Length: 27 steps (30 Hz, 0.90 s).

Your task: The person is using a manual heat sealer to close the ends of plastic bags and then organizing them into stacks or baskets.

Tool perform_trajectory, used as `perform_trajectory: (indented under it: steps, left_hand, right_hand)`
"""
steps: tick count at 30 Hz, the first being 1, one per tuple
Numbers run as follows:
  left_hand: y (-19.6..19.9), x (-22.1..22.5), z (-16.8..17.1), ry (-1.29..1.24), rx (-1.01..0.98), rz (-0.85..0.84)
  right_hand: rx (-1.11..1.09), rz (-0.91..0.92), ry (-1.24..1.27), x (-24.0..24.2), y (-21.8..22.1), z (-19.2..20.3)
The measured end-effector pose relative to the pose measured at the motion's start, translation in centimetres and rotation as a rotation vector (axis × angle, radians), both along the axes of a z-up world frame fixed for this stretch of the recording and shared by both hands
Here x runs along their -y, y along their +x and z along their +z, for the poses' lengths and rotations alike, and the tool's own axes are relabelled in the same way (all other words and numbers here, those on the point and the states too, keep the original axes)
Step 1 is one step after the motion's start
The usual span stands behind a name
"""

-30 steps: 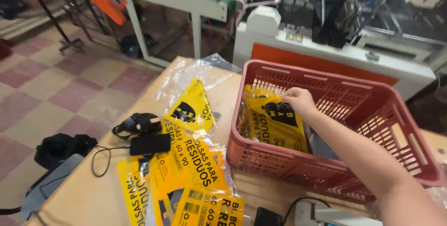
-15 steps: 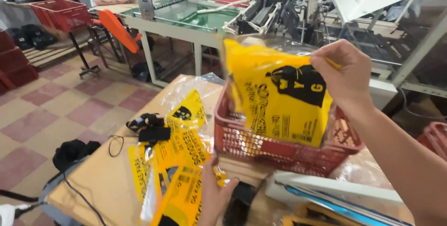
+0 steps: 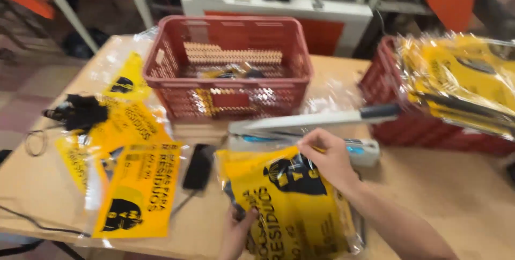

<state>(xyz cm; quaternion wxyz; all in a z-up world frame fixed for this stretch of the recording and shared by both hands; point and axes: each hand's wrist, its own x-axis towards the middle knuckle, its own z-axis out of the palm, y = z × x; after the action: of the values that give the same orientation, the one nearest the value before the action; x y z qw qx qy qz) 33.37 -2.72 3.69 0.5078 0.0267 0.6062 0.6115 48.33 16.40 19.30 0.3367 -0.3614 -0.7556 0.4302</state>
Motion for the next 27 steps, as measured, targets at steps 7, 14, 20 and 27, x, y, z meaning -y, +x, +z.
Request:
perform_trajectory:
  steps: [7, 14, 20, 27]
  left_hand:
    - [2.0, -3.5, -1.6, -0.344, -0.489, -0.305]
    - [1.8, -4.2, -4.4, -0.43, -0.426, -0.465]
    - [1.3, -6.1, -7.4, -0.414, -1.176, -0.586]
    - [1.2, -10.7, 2.6, -0.521, -0.723, -0.624]
  right_hand:
    - [0.305, -0.185, -0.4, -6.3, 4.1, -14.6]
    - [0.071, -0.391, -0.621, -6.2, 7.3, -20.1]
    - [-0.069, -0.552, -0.728, -5.8, 9.2, -17.9]
    - [-0.066, -0.609, -0.75, -4.3, 11.9, -18.7]
